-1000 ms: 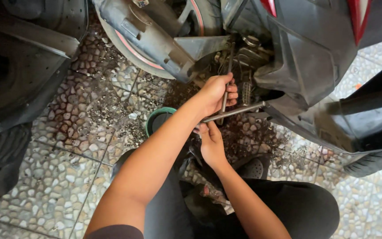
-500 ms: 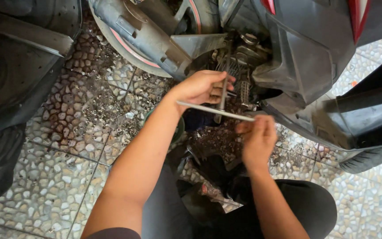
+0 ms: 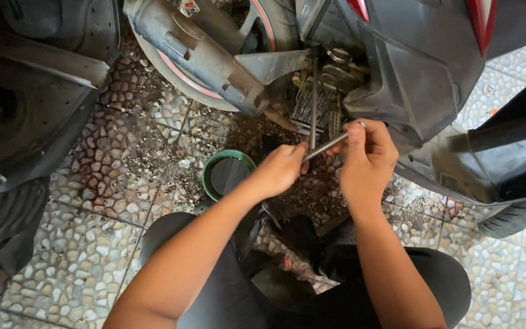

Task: The person crouches beside a scooter and wipes its lower engine area with a blue cloth, then uses a T-handle wrench to loosen and tighten bolts on the engine casing, repositioning the wrench repeatedly on the fasteners.

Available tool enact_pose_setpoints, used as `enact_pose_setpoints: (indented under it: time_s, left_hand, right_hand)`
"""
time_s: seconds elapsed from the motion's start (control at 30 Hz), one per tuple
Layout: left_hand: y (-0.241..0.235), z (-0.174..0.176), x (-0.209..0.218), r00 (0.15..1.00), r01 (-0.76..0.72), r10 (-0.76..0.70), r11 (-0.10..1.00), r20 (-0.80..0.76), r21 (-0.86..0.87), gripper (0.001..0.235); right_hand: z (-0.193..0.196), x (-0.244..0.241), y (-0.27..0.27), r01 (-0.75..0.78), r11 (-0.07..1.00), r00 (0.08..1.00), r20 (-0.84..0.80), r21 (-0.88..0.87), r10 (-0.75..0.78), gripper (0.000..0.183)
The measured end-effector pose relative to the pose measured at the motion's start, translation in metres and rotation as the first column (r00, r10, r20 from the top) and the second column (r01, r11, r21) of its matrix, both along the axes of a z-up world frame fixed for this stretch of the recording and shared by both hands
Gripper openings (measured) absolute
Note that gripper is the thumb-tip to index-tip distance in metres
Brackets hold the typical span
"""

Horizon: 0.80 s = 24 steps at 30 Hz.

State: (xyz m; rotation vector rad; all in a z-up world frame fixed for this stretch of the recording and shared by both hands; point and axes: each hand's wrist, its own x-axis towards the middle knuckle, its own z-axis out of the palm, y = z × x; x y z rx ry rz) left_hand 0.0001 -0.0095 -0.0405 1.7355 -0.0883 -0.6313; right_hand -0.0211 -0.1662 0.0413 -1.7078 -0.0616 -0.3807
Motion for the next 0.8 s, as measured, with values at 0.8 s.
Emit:
enact_pose_setpoints:
  time_s: [0.8]
  left_hand:
    - [-0.031, -0.063, 0.176, 0.923, -0.245, -0.024, 0.732, -0.384, -0.636, 0.026]
  right_hand:
    - [-0.073, -0.035, 0.009, -0.144, 0.982, 0.961, -0.221, 0.12, 0.168, 0.036]
